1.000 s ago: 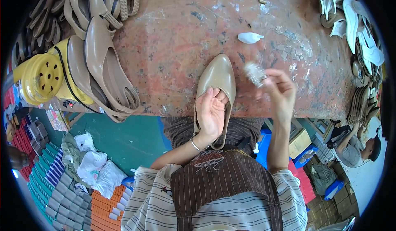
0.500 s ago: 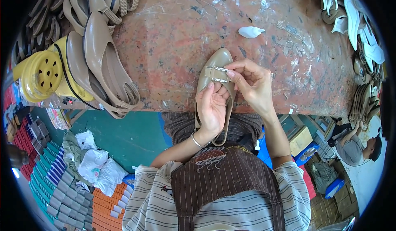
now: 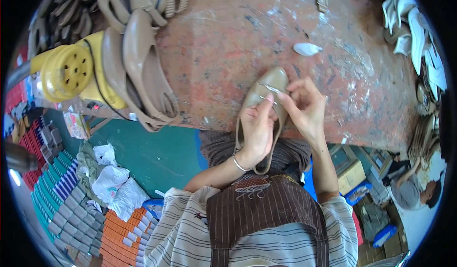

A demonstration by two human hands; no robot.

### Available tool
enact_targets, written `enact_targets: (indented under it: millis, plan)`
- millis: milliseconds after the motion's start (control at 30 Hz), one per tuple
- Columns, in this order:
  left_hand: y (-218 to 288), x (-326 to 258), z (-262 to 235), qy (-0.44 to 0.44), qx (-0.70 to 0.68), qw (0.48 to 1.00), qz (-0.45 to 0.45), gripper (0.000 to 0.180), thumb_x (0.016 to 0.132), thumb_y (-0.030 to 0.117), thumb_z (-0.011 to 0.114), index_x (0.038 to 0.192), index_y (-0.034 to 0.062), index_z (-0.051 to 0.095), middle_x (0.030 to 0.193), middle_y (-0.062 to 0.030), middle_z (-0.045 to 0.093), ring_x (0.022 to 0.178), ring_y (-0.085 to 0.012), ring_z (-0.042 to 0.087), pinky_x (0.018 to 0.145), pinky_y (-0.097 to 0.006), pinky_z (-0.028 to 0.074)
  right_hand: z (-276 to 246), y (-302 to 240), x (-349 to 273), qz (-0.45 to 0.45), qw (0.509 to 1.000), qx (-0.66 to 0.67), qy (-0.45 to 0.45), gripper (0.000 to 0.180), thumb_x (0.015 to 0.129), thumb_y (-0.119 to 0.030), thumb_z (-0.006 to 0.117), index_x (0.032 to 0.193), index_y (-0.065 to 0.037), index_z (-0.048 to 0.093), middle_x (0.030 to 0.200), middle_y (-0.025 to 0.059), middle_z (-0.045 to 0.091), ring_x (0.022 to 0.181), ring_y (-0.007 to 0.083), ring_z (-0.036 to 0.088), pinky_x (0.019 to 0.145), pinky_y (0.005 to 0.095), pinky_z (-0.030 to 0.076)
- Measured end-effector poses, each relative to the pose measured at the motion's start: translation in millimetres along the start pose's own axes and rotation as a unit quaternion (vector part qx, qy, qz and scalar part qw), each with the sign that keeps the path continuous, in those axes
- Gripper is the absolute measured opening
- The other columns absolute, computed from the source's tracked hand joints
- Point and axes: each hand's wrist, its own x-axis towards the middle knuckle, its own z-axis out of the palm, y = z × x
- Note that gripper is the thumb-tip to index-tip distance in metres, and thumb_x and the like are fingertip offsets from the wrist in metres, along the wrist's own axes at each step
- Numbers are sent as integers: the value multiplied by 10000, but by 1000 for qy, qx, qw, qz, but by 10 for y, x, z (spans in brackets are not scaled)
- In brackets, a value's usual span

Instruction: Applying glue and attaching decorative buckles to beige flat shoes at a workshop bench.

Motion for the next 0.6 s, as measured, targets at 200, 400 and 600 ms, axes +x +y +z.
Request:
enact_targets:
  millis: [200,400,600]
  plan:
    - [650,-308,286,-12,15,994,-111,107,939,132,592,911,31,612,805,-4,639,726,-76,615,697,-241,504,-2,450,-236,-45,965,230,119,80,963,-53,510,951,13,554,641,8,530,526,59,473,500,211,393]
    - [1893,-522,654,-225,46,971,62,39,905,51,603,942,40,604,935,-68,652,806,-121,643,675,-246,535,102,462,-201,-121,985,48,116,79,912,-36,584,868,13,627,657,8,576,522,44,484,478,201,360]
    - [3845,196,1421,-487,157,844,158,362,939,104,569,1231,-101,503,1201,-151,610,1153,-209,563,1028,-320,424,85,482,-215,-119,984,42,128,88,894,-54,613,842,8,648,643,15,572,526,40,474,475,199,333]
